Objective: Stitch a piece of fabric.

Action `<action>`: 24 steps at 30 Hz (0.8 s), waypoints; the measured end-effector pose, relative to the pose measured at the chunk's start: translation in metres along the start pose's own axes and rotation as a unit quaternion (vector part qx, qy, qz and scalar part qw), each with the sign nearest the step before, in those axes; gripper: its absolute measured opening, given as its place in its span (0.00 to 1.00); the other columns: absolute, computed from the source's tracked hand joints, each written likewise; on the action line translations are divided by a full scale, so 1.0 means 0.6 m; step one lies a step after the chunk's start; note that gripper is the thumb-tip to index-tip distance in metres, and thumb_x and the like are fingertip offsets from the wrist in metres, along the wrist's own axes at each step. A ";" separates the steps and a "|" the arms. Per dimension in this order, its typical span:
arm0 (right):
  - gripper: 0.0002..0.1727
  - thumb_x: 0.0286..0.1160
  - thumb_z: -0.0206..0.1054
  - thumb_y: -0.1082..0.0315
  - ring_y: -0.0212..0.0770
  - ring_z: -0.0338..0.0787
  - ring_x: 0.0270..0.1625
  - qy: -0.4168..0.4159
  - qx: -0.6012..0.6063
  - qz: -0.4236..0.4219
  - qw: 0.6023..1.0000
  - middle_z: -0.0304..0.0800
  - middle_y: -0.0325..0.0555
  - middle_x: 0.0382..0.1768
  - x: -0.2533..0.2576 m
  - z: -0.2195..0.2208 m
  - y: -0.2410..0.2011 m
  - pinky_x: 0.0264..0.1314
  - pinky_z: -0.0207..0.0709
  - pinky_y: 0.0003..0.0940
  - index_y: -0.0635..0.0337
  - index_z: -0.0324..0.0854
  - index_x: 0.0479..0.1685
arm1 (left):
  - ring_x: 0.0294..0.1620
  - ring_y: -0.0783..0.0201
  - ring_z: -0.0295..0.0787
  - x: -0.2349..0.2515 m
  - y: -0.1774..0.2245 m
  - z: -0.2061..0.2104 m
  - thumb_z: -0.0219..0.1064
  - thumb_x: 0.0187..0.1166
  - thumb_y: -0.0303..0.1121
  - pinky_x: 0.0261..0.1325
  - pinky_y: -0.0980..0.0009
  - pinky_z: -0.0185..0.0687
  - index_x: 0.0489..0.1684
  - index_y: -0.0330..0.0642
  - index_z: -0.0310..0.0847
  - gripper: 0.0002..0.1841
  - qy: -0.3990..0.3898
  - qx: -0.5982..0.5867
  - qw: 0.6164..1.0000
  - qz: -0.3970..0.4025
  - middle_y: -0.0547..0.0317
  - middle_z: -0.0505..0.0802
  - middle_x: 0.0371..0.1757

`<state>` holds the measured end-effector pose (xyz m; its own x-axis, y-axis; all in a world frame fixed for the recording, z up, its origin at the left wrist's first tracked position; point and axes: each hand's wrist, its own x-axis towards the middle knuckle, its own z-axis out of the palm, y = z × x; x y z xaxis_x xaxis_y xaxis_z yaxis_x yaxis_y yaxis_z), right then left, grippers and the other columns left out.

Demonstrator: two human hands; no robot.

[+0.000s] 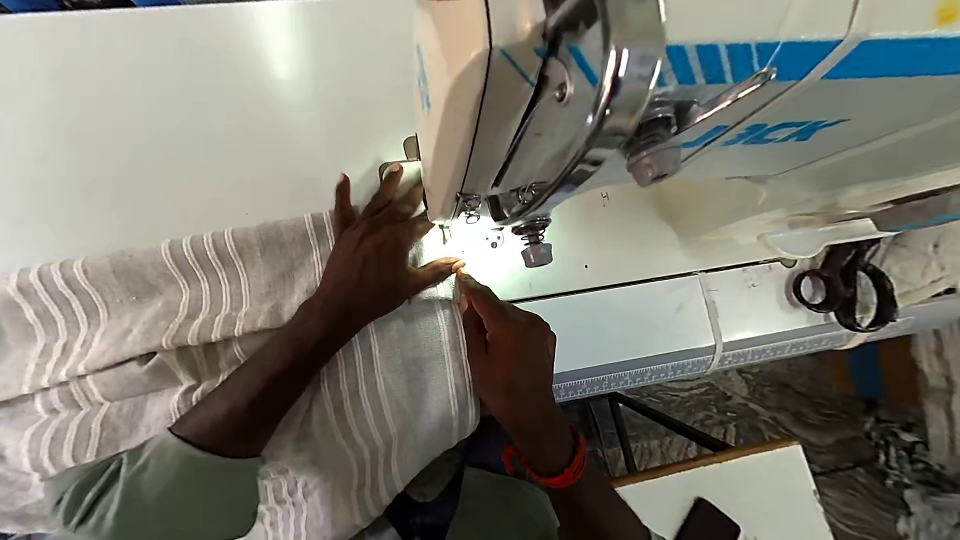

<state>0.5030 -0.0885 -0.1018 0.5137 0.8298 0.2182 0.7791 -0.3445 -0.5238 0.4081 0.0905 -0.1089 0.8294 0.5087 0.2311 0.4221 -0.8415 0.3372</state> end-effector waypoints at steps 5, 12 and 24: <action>0.27 0.78 0.66 0.62 0.44 0.81 0.15 -0.025 -0.055 0.009 0.998 0.84 0.45 0.25 -0.055 -0.016 -0.029 0.14 0.74 0.40 0.56 0.78 0.79 | 0.62 0.48 0.82 -0.054 0.026 -0.020 0.69 0.71 0.46 0.63 0.48 0.75 0.54 0.40 0.87 0.21 0.032 -0.084 0.990 0.106 0.48 0.89 0.58; 0.17 0.78 0.62 0.70 0.37 0.81 0.17 -0.004 -0.008 -0.024 1.000 0.87 0.44 0.27 -0.081 -0.015 -0.004 0.15 0.71 0.32 0.62 0.92 0.58 | 0.43 0.64 0.84 -0.059 0.003 -0.008 0.64 0.79 0.25 0.48 0.73 0.80 0.45 0.40 0.95 0.11 0.033 -0.185 0.959 0.213 0.56 0.90 0.39; 0.11 0.81 0.65 0.65 0.37 0.87 0.38 -0.004 0.050 -0.089 0.995 0.88 0.44 0.40 -0.014 -0.033 0.026 0.37 0.84 0.32 0.58 0.92 0.50 | 0.57 0.52 0.86 -0.081 0.030 -0.020 0.60 0.83 0.27 0.59 0.56 0.79 0.54 0.43 0.93 0.14 0.003 -0.050 0.976 0.213 0.53 0.93 0.60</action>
<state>0.5181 -0.1097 -0.0956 0.3676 0.8776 0.3078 0.8169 -0.1466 -0.5578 0.3712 0.0528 -0.1032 0.9194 0.1187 0.3749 0.0021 -0.9548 0.2973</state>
